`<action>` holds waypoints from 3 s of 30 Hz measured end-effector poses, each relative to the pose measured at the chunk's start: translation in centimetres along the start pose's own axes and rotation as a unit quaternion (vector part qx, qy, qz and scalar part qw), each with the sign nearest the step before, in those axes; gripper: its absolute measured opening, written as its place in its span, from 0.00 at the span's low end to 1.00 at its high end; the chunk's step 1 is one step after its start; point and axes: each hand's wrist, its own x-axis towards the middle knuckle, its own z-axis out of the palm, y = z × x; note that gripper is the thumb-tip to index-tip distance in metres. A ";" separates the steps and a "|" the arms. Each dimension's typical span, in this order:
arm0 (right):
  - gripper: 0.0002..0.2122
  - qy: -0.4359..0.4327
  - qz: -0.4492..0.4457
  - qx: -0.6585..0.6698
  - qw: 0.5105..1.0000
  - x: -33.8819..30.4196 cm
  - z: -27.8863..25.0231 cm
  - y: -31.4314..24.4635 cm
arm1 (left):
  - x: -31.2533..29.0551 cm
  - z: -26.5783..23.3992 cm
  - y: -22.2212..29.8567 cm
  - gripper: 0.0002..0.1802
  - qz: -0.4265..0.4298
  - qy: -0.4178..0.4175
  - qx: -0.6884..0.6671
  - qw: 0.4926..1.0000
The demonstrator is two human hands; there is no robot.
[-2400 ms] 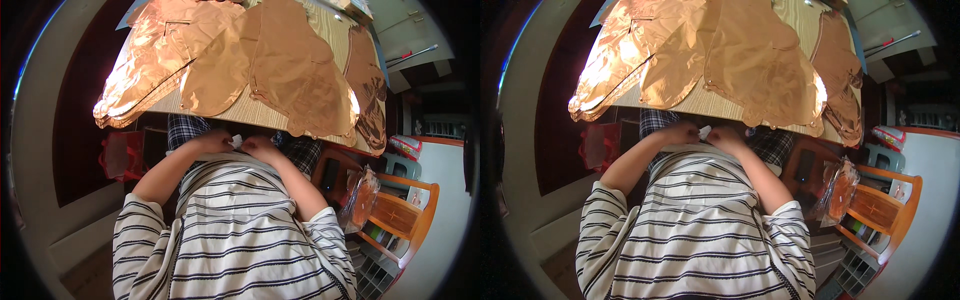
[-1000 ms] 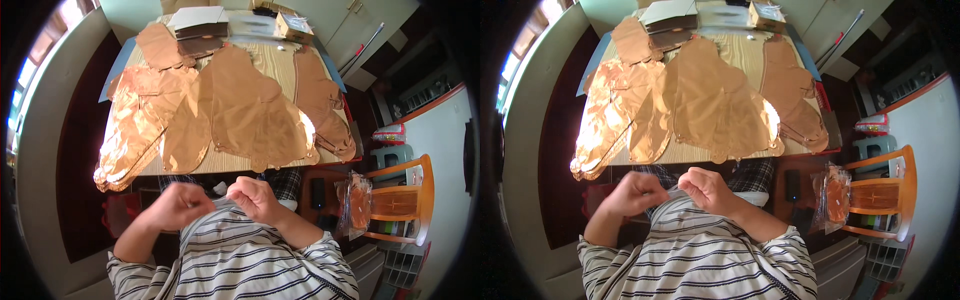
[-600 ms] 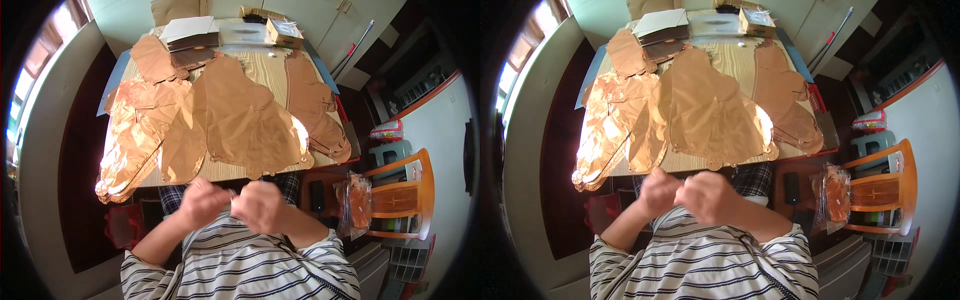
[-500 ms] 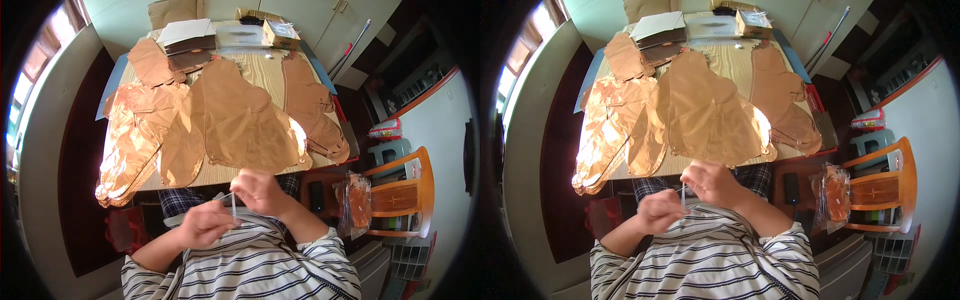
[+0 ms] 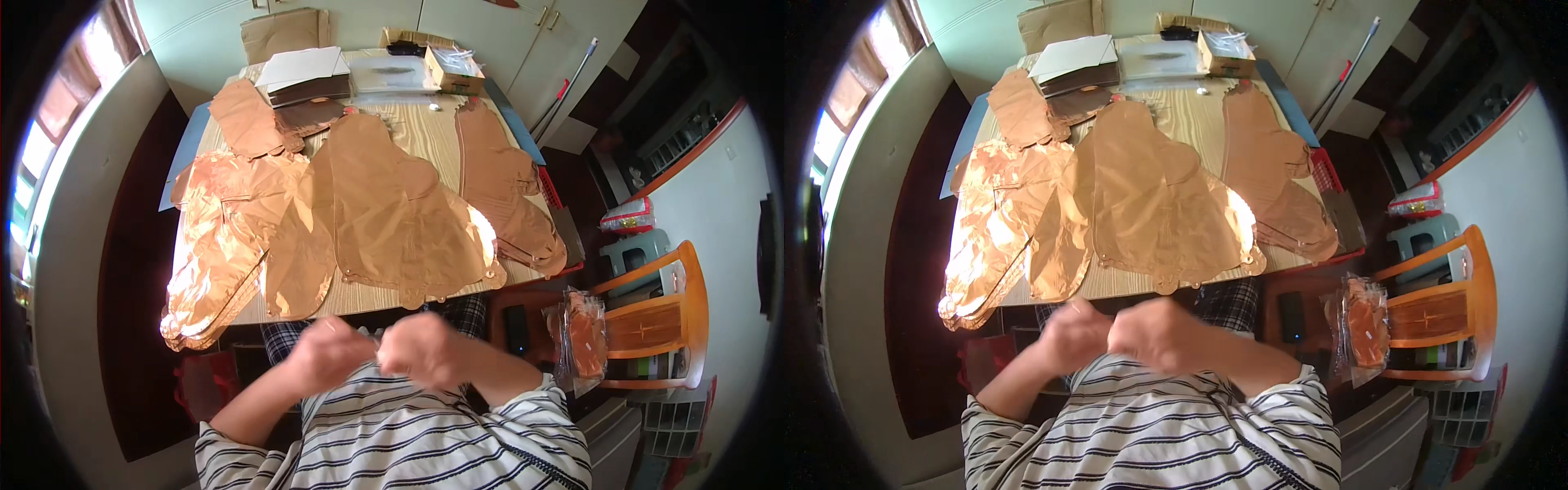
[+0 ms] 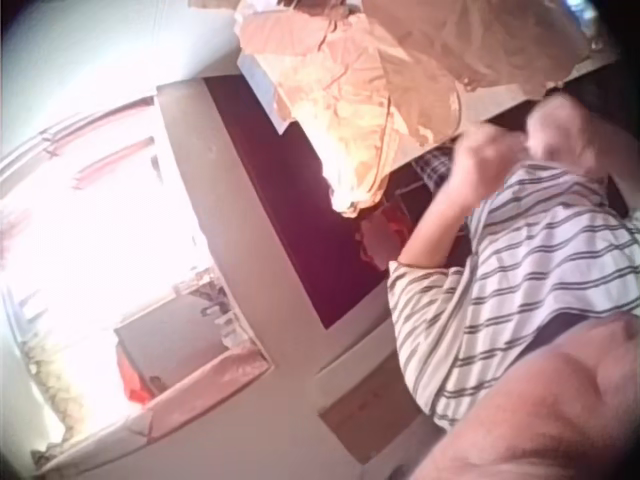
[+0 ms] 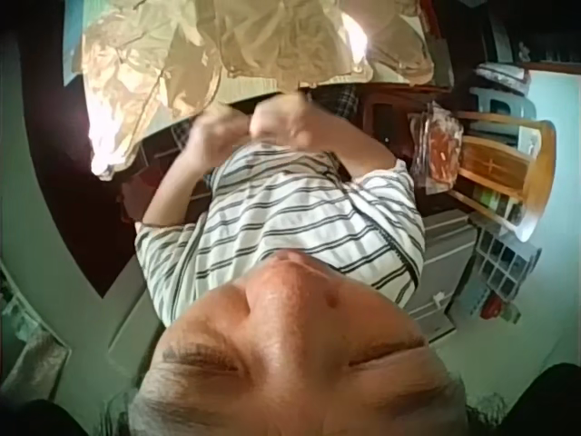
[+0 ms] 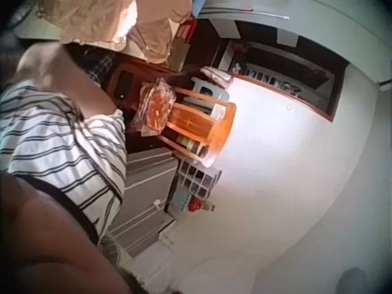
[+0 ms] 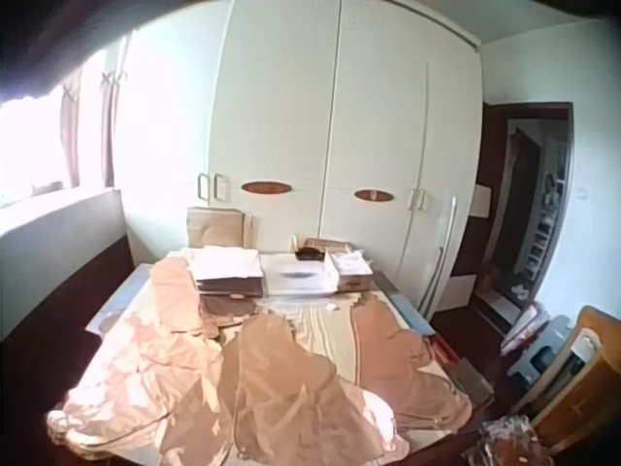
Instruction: Attaching strings or valves to deflated foil balloons at a workstation.
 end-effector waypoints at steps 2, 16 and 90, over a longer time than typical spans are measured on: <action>0.08 0.058 0.077 -0.056 0.994 0.8 -1.2 1.0 | 1.2 0.3 2.2 0.16 0.024 -0.030 -0.128 0.991; 0.05 0.009 0.019 0.031 0.999 0.2 0.2 0.8 | 0.3 -0.8 -0.3 0.15 -0.014 -0.032 -0.094 0.995; 0.09 0.050 0.155 0.073 0.984 -0.5 -1.1 0.9 | 2.0 -0.1 -0.6 0.10 -0.140 -0.057 -0.186 0.971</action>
